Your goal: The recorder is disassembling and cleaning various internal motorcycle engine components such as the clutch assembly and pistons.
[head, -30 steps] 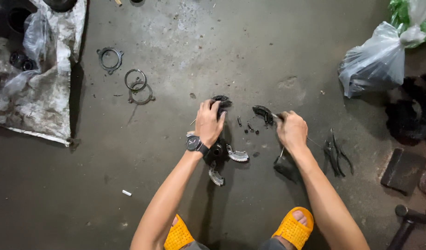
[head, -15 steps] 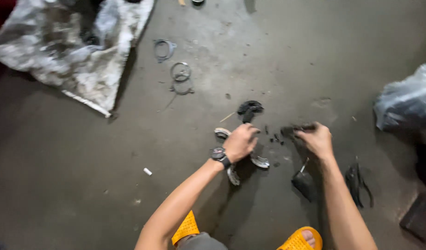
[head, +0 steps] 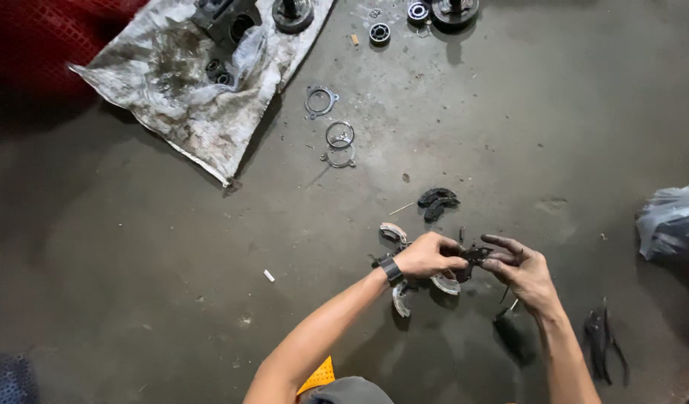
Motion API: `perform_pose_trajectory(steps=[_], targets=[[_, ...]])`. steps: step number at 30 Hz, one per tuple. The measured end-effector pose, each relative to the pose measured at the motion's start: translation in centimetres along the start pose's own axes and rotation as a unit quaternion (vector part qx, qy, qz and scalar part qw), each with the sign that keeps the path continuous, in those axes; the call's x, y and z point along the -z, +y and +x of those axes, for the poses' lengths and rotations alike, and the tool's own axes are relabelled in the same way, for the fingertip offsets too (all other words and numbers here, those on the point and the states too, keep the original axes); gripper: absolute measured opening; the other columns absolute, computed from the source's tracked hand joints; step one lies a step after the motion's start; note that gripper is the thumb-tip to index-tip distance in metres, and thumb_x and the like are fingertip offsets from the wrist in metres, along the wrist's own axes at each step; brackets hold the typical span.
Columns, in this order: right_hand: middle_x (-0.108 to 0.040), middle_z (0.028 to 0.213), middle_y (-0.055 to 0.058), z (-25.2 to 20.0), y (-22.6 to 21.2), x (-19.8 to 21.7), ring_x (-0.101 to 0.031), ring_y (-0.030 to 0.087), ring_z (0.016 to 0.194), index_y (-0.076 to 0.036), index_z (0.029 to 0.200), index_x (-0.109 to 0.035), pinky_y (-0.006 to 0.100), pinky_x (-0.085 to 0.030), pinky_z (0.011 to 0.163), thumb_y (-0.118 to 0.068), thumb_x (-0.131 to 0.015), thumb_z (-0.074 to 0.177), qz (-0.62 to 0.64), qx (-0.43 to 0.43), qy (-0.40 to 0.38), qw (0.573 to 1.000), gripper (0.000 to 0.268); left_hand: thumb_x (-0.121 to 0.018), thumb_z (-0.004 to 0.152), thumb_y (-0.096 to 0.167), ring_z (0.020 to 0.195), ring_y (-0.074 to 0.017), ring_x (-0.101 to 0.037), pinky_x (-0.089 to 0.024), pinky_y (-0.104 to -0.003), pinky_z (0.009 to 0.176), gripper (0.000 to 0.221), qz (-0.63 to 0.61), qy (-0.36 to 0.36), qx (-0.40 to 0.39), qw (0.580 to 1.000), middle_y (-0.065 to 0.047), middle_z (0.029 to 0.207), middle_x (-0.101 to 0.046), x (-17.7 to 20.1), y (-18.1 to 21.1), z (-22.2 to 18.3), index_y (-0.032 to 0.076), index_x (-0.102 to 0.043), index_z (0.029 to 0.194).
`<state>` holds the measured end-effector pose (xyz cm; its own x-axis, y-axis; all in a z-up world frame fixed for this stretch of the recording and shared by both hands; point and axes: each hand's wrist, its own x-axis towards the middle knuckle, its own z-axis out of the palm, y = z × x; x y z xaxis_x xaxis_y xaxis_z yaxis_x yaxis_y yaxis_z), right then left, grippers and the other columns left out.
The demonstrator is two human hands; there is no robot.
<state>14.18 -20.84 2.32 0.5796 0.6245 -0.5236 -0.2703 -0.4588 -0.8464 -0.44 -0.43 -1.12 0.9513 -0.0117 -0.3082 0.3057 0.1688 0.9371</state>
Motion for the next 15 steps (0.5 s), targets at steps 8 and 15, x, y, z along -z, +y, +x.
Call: perform_pose_trajectory(steps=[8, 15], targets=[[-0.079, 0.096, 0.010, 2.6, 4.9, 0.8, -0.070, 0.014, 0.081, -0.002, 0.113, -0.077, 0.028, -0.055, 0.073, -0.017, -0.078, 0.092, -0.157, 0.034, 0.182, 0.970, 0.026, -0.074, 0.095, 0.025, 0.108, -0.0173, -0.070, -0.055, -0.032, 0.096, 0.054, -0.206, 0.084, 0.022, 0.975, -0.011, 0.124, -0.072, 1.7, -4.0, -1.3, -0.005, -0.059, 0.137], [-0.075, 0.091, 0.023, 0.2, -0.7, -1.3, -0.075, 0.031, 0.083, 0.005, 0.103, -0.075, 0.041, -0.057, 0.079, -0.034, -0.076, 0.095, -0.294, 0.046, 0.268, 0.916, 0.040, -0.068, 0.095, 0.014, 0.103, -0.0155, -0.070, -0.060, -0.037, 0.095, 0.045, -0.423, 0.036, -0.036, 0.905, -0.004, 0.115, -0.071, 2.7, -0.5, -2.5, -0.001, -0.056, 0.136]])
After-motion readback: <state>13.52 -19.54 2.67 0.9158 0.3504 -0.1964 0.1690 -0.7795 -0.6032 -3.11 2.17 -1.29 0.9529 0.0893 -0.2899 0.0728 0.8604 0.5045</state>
